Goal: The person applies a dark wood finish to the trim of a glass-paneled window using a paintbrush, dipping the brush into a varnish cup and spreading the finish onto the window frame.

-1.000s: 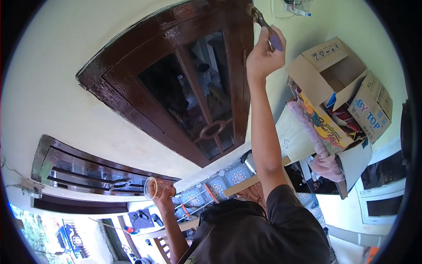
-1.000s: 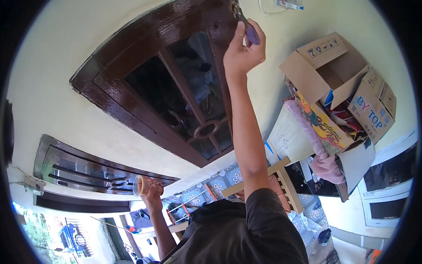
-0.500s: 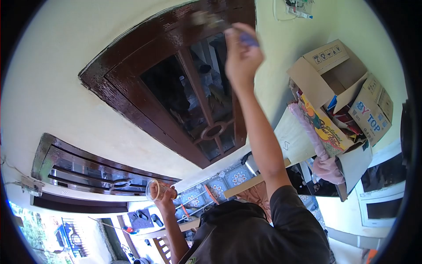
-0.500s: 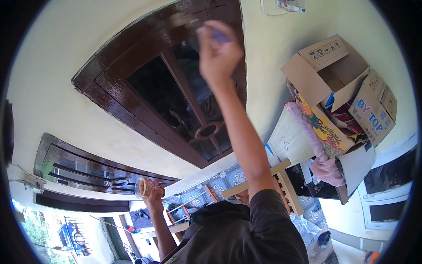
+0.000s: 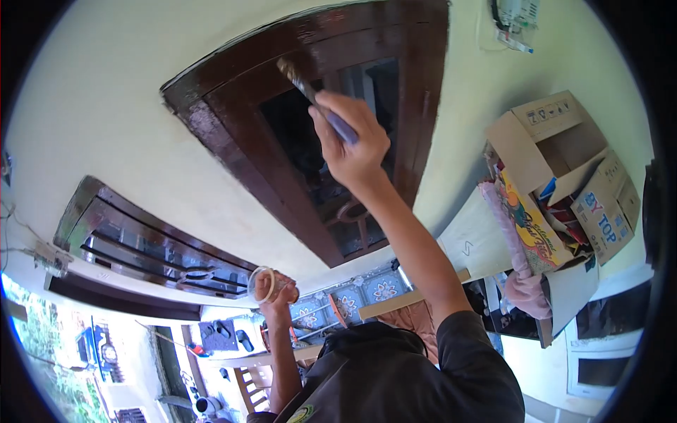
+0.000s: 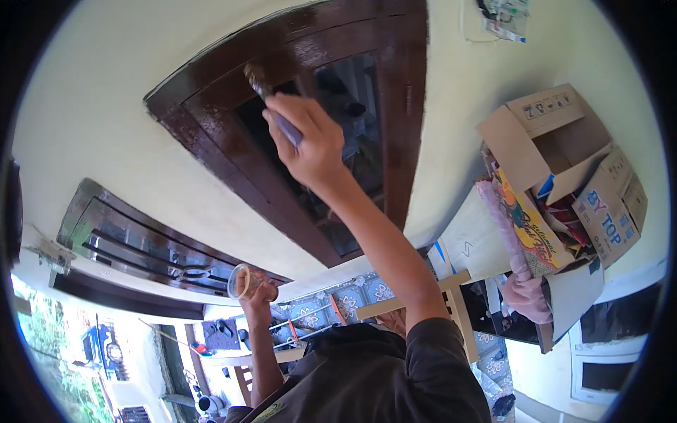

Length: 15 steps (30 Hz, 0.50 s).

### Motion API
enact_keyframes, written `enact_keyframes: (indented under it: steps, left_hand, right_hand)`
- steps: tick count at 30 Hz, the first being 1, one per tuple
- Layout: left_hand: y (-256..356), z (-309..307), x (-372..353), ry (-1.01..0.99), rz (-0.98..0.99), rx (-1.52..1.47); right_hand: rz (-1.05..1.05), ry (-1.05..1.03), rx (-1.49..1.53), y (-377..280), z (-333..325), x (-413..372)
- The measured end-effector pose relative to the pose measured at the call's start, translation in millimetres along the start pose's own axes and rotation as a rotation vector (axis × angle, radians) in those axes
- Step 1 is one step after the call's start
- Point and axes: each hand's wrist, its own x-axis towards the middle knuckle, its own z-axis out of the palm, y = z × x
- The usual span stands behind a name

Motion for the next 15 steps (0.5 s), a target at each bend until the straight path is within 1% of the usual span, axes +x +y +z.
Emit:
enact_keyframes:
  steps: [1, 3, 4, 6, 7, 8, 10, 11, 13, 14, 15]
  left_hand:
    - [-0.6, 0.8, 0.8, -0.012, 0.013, 0.005]
    - [4.7, 4.5, -0.5, 0.000, 0.033, -0.053]
    - [6.8, 4.9, -2.7, -0.004, 0.038, -0.108]
    - [5.4, -3.8, -5.3, 0.026, 0.039, -0.097]
    - [4.1, -8.3, -5.9, 0.034, 0.025, -0.078]
    - [2.5, -12.7, -7.1, 0.042, 0.008, -0.059]
    - [-1.7, -26.3, -13.8, 0.077, 0.011, -0.047]
    - [-4.4, -36.1, -17.4, 0.098, 0.014, -0.002]
    - [-8.8, -51.2, -24.5, 0.154, 0.045, 0.059]
    - [-10.8, -58.7, -26.6, 0.156, 0.042, 0.057]
    - [-9.8, -63.6, -29.2, 0.170, 0.044, 0.002]
  right_hand:
    - [0.002, 0.001, 0.019, -8.8, 2.6, -8.1]
    - [0.360, 0.020, 0.297, -16.0, 6.9, -22.9]
    - [0.366, 0.010, 0.310, -14.2, 9.7, -23.8]
    - [0.386, -0.075, 0.377, -4.7, 17.1, -21.3]
    - [0.431, -0.051, 0.504, -3.1, 21.0, -19.5]
    - [0.433, -0.060, 0.512, -0.6, 20.3, -13.7]
    - [0.465, 0.045, 0.331, 8.8, 8.4, 0.1]
    - [0.465, 0.043, 0.329, 18.1, 0.6, 3.7]
    - [0.429, 0.212, 0.218, 30.1, -9.0, 12.3]
    - [0.430, 0.209, 0.217, 31.8, -7.0, 10.0]
    - [0.346, 0.279, 0.107, 29.1, -5.0, 9.5]
